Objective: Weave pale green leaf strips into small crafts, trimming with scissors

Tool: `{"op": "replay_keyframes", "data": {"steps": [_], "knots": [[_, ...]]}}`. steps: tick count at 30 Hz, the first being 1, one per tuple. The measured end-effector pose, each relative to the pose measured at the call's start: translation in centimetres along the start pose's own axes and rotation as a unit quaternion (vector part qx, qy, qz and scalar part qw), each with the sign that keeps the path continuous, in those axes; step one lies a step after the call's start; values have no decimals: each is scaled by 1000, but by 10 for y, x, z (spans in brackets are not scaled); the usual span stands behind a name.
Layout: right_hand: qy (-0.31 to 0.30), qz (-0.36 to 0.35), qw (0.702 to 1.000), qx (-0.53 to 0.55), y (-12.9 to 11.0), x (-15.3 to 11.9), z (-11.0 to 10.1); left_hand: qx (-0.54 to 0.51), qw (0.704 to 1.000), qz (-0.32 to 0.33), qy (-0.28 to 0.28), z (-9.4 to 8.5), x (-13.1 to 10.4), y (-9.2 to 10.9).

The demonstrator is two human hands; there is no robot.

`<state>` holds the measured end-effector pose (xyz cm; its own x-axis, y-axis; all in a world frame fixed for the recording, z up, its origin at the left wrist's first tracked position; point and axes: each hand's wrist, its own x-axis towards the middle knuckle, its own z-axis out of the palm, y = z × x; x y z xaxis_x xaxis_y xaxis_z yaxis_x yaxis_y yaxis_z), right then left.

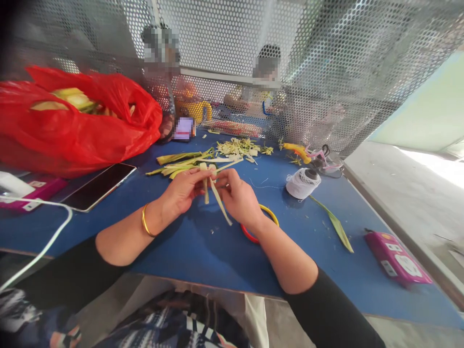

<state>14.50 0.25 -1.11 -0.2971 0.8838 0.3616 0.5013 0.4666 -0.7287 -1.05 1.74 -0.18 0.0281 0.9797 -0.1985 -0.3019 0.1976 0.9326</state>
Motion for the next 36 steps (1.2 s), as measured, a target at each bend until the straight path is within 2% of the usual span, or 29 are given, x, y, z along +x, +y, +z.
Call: {"op": "replay_keyframes", "data": {"steps": [2,5,7,9,11,14,16,18,20,26,31,36], "knots": [[2,-114,986,-121,0,-1,-3,13,1000,15,3,-1,1,1],[18,-266,921,-283,-1,-3,-4,45,998,37,-12,-1,-1,-1],[39,-321,886,-331,-2,-4,-4,63,997,49,-19,0,-3,-1],[74,-328,882,-330,-4,-4,-4,79,995,53,-29,1,-5,-1],[109,-290,908,-284,-7,-4,-7,98,993,45,-50,2,-6,-1],[133,-180,960,-171,-9,0,-14,112,989,35,-93,3,-7,-1],[108,-92,984,-104,-8,4,-18,110,986,39,-121,3,-8,-1],[58,-20,996,-60,-5,7,-22,112,982,43,-146,2,-7,-2],[24,16,999,-44,-2,9,-25,118,978,43,-166,2,-6,-3],[1,63,997,-43,1,10,-25,137,973,58,-174,2,-6,-5],[-4,127,992,-8,1,10,-21,122,981,82,-127,5,-5,-13],[23,194,977,83,-3,10,-15,111,986,77,-96,7,-7,-16]]}}
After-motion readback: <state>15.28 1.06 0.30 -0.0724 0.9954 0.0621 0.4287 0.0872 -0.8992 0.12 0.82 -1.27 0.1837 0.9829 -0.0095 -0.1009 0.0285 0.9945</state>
